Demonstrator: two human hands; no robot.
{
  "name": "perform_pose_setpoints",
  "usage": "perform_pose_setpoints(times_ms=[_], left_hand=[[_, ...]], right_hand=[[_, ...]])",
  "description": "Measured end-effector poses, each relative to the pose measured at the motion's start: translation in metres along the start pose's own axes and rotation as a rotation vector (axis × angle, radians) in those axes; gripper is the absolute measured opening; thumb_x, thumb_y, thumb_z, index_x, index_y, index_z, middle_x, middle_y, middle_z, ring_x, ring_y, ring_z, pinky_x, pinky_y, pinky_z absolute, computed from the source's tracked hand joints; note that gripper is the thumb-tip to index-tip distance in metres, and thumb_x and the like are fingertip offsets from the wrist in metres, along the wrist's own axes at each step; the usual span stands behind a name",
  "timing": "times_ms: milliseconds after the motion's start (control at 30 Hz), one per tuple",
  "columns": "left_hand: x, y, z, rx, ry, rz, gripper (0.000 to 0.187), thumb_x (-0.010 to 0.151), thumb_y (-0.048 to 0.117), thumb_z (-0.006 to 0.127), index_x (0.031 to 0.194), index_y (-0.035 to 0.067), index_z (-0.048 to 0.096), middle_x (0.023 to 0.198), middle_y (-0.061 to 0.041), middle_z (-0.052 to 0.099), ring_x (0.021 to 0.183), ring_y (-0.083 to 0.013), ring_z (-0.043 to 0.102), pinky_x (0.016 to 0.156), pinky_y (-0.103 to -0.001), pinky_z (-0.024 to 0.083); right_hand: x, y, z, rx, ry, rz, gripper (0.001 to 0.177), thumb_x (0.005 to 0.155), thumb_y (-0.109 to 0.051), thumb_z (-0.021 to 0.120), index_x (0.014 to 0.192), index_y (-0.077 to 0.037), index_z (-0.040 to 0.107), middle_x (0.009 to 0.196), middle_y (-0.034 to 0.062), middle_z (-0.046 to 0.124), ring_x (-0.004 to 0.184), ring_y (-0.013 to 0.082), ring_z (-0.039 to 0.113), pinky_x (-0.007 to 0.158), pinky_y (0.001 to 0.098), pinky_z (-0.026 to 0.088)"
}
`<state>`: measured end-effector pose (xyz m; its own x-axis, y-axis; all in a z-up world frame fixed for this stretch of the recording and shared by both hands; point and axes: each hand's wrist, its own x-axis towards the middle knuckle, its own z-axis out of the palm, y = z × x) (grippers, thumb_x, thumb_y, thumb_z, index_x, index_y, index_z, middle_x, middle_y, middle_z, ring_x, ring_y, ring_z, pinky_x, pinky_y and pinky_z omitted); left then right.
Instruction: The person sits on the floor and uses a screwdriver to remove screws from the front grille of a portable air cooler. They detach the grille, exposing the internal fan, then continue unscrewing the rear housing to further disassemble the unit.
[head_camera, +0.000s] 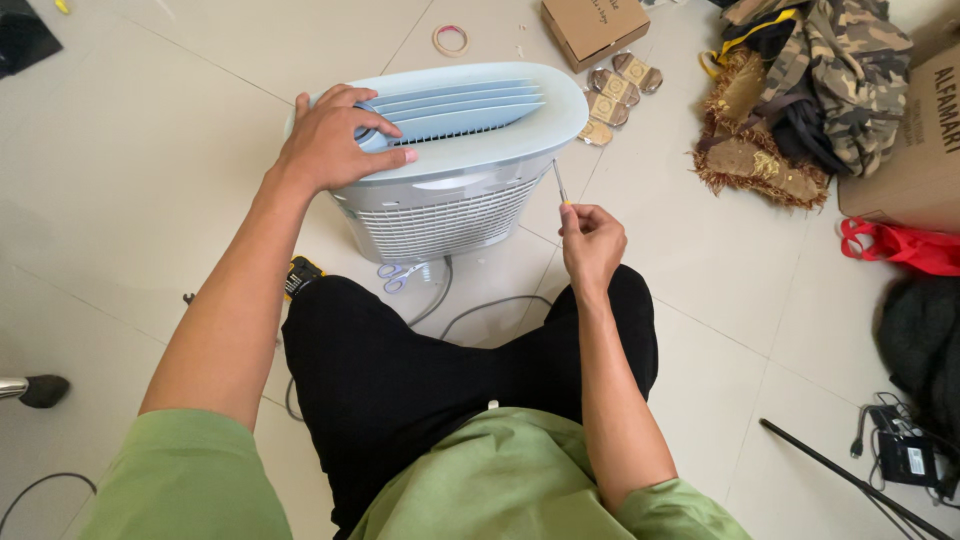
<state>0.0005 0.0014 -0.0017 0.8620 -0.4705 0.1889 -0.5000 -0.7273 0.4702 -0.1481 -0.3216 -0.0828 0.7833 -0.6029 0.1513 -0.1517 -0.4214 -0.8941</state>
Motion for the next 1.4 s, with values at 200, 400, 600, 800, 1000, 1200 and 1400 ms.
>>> perform_pose_setpoints(times_ms=[200, 400, 600, 800, 1000, 1200, 1400], left_hand=[[0.003, 0.0, 0.003, 0.009, 0.006, -0.002, 0.052, 0.071, 0.067, 0.08, 0.099, 0.023, 0.083, 0.147, -0.014, 0.056, 0.14, -0.0296, 0.044, 0.114, -0.064, 0.014], [0.002, -0.002, 0.002, 0.007, 0.015, 0.017, 0.051, 0.072, 0.066, 0.08, 0.1, 0.023, 0.083, 0.147, -0.015, 0.055, 0.141, -0.0313, 0.042, 0.113, -0.068, 0.011], [0.0, 0.0, 0.003, 0.002, -0.002, -0.005, 0.053, 0.072, 0.068, 0.079, 0.1, 0.023, 0.083, 0.147, -0.014, 0.055, 0.142, -0.0295, 0.043, 0.114, -0.067, 0.013], [0.0, 0.003, 0.003, 0.016, 0.007, -0.001, 0.054, 0.072, 0.068, 0.079, 0.099, 0.022, 0.083, 0.147, -0.015, 0.055, 0.141, -0.03, 0.043, 0.115, -0.065, 0.013], [-0.002, 0.004, 0.005, 0.002, 0.03, -0.013, 0.053, 0.072, 0.067, 0.079, 0.099, 0.021, 0.083, 0.148, -0.016, 0.054, 0.141, -0.0317, 0.043, 0.115, -0.067, 0.01], [-0.005, 0.013, 0.006, 0.012, 0.038, -0.041, 0.053, 0.075, 0.066, 0.078, 0.101, 0.02, 0.082, 0.149, -0.019, 0.052, 0.142, -0.0352, 0.041, 0.116, -0.071, 0.008], [-0.005, 0.019, 0.009, 0.008, 0.048, -0.075, 0.052, 0.075, 0.065, 0.078, 0.101, 0.02, 0.082, 0.149, -0.021, 0.05, 0.142, -0.0376, 0.039, 0.113, -0.075, 0.005]], right_hand=[[-0.001, 0.008, 0.002, 0.223, 0.043, 0.076, 0.023, 0.1, -0.023, 0.068, 0.1, -0.001, 0.074, 0.069, -0.0002, 0.065, 0.055, 0.0056, 0.054, 0.05, 0.0213, 0.042], [0.001, 0.024, 0.007, 0.418, -0.028, 0.118, 0.018, 0.101, -0.017, 0.059, 0.11, -0.002, 0.06, 0.068, 0.0059, 0.069, 0.049, 0.0055, 0.039, 0.046, 0.024, 0.03], [0.001, 0.045, 0.012, 0.592, 0.131, 0.126, 0.026, 0.092, -0.006, 0.077, 0.108, -0.001, 0.057, 0.078, 0.0006, 0.067, 0.057, 0.0024, 0.049, 0.046, 0.0224, 0.032], [0.003, 0.056, 0.016, 0.782, -0.068, 0.282, 0.029, 0.103, -0.022, 0.064, 0.098, 0.006, 0.065, 0.068, 0.0058, 0.06, 0.05, 0.0065, 0.038, 0.044, 0.0224, 0.026], [0.002, 0.055, 0.019, 0.631, 0.095, 0.195, 0.014, 0.096, -0.016, 0.073, 0.097, -0.006, 0.064, 0.072, -0.0042, 0.058, 0.055, 0.0024, 0.048, 0.045, 0.0213, 0.039], [0.014, 0.054, 0.018, 0.618, -0.053, 0.294, 0.033, 0.102, -0.026, 0.067, 0.083, 0.0, 0.066, 0.062, -0.0008, 0.049, 0.048, 0.0056, 0.035, 0.042, 0.0224, 0.025], [0.034, 0.053, 0.014, 0.534, -0.009, 0.232, 0.024, 0.098, -0.023, 0.072, 0.085, -0.006, 0.062, 0.064, -0.0057, 0.052, 0.05, 0.0033, 0.039, 0.043, 0.0225, 0.031]])
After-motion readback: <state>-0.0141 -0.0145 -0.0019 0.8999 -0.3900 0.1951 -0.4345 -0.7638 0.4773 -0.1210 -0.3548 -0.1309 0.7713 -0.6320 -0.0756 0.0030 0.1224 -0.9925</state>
